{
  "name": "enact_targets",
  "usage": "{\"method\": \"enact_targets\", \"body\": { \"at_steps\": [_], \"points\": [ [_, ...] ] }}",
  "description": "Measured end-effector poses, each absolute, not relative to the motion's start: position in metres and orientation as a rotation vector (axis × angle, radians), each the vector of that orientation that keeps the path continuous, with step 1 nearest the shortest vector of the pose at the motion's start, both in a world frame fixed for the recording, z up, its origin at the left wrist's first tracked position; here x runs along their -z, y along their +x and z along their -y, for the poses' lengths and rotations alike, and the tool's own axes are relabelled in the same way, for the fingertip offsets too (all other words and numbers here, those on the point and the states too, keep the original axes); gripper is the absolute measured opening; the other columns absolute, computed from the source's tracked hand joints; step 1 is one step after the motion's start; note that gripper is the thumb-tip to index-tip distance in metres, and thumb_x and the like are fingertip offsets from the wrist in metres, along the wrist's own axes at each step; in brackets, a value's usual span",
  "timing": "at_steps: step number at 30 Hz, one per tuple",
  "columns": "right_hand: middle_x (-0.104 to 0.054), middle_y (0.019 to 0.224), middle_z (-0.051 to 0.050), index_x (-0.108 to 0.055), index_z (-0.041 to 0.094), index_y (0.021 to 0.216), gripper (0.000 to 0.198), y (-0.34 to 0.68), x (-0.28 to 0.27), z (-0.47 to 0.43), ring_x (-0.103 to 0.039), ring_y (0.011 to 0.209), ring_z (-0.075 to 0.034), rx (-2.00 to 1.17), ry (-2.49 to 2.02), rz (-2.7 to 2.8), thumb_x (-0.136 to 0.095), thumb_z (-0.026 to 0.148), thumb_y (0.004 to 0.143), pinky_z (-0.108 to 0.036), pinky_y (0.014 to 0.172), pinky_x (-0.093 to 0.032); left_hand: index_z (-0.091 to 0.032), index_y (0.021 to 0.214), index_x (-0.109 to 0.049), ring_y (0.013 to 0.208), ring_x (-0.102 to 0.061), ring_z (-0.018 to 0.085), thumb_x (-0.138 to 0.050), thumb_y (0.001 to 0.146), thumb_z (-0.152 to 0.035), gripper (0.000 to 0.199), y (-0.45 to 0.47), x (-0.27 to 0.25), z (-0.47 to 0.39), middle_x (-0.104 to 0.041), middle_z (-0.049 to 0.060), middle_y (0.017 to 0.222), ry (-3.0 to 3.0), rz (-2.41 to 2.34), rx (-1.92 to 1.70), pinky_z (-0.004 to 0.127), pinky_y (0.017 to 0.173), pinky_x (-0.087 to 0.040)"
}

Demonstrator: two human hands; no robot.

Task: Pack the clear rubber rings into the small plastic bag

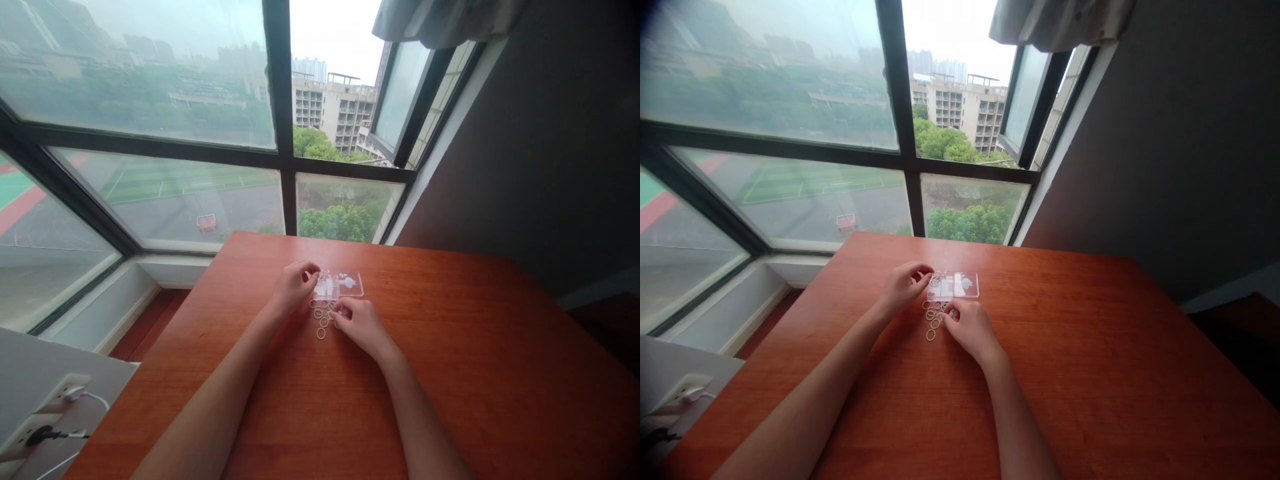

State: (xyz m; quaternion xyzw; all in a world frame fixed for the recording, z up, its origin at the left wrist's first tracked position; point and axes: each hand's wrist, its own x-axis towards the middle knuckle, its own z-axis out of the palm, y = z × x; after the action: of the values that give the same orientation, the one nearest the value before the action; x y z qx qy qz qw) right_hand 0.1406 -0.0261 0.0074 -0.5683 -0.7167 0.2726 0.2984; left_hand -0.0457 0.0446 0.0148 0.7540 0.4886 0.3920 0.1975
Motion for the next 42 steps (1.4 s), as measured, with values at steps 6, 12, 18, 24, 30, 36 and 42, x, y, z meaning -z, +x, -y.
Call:
{"method": "enact_targets", "body": {
  "at_steps": [6,12,18,24,30,36,42],
  "points": [
    [-0.049,0.054,0.005,-0.066,0.018,0.076,0.017,0.141,-0.015,0.025,-0.045,0.051,-0.01,-0.695,-1.404,1.613,-0.059,0.033,0.08,-0.02,0.053,-0.035,-0.019,0.084,-0.067,0.062,-0.058,0.011,-0.055,0.081,-0.022,0.012,-0.045,-0.013,-0.045,-0.068,0.001,0.079,2.113,-1.345,-1.091,0.021,0.059,-0.044],
    [-0.046,0.053,0.005,-0.066,0.017,0.076,0.022,0.142,-0.015,0.024,-0.042,0.05,-0.01,-0.674,-1.427,1.524,-0.059,0.039,0.079,-0.02,0.052,-0.034,-0.018,0.083,-0.067,0.061,-0.057,0.011,-0.056,0.082,-0.022,0.012,-0.041,-0.012,-0.043,-0.067,0.002,0.076,2.105,-1.266,-1.078,0.02,0.057,-0.045],
    [-0.05,0.054,0.004,-0.067,0.017,0.077,0.026,0.144,-0.014,0.023,-0.045,0.051,-0.011,-0.618,-1.498,1.495,-0.058,0.042,0.079,-0.021,0.054,-0.036,-0.015,0.082,-0.068,0.061,-0.057,0.01,-0.056,0.083,-0.026,0.016,-0.029,-0.026,-0.033,-0.067,0.003,0.073,2.035,-1.083,-1.014,0.019,0.056,-0.044],
    [-0.053,0.055,0.002,-0.067,0.017,0.077,0.032,0.145,-0.014,0.022,-0.048,0.053,-0.013,-0.602,-1.55,1.459,-0.058,0.047,0.078,-0.022,0.054,-0.038,-0.015,0.08,-0.068,0.06,-0.055,0.01,-0.058,0.082,-0.027,0.015,-0.02,-0.033,-0.023,-0.065,0.002,0.07,2.034,-0.953,-0.911,0.019,0.056,-0.043],
    [-0.053,0.056,0.002,-0.067,0.017,0.078,0.029,0.145,-0.012,0.022,-0.048,0.053,-0.012,-0.594,-1.531,1.483,-0.058,0.045,0.078,-0.022,0.056,-0.038,-0.014,0.075,-0.066,0.061,-0.054,0.01,-0.061,0.079,-0.022,0.01,-0.019,-0.031,-0.024,-0.063,0.002,0.068,2.112,-0.977,-0.924,0.02,0.056,-0.042],
    [-0.052,0.055,0.003,-0.067,0.017,0.077,0.026,0.145,-0.014,0.023,-0.048,0.052,-0.012,-0.583,-1.527,1.486,-0.059,0.043,0.078,-0.021,0.055,-0.038,-0.014,0.074,-0.065,0.06,-0.054,0.009,-0.061,0.08,-0.024,0.012,-0.02,-0.031,-0.026,-0.063,0.001,0.066,2.08,-0.979,-0.941,0.019,0.056,-0.042],
    [-0.053,0.056,0.003,-0.067,0.018,0.076,0.024,0.145,-0.013,0.022,-0.048,0.052,-0.011,-0.593,-1.524,1.504,-0.059,0.041,0.078,-0.022,0.056,-0.038,-0.015,0.074,-0.064,0.06,-0.055,0.01,-0.06,0.08,-0.023,0.011,-0.021,-0.028,-0.028,-0.063,0.001,0.066,2.083,-1.007,-0.94,0.02,0.056,-0.042]
  ]
}}
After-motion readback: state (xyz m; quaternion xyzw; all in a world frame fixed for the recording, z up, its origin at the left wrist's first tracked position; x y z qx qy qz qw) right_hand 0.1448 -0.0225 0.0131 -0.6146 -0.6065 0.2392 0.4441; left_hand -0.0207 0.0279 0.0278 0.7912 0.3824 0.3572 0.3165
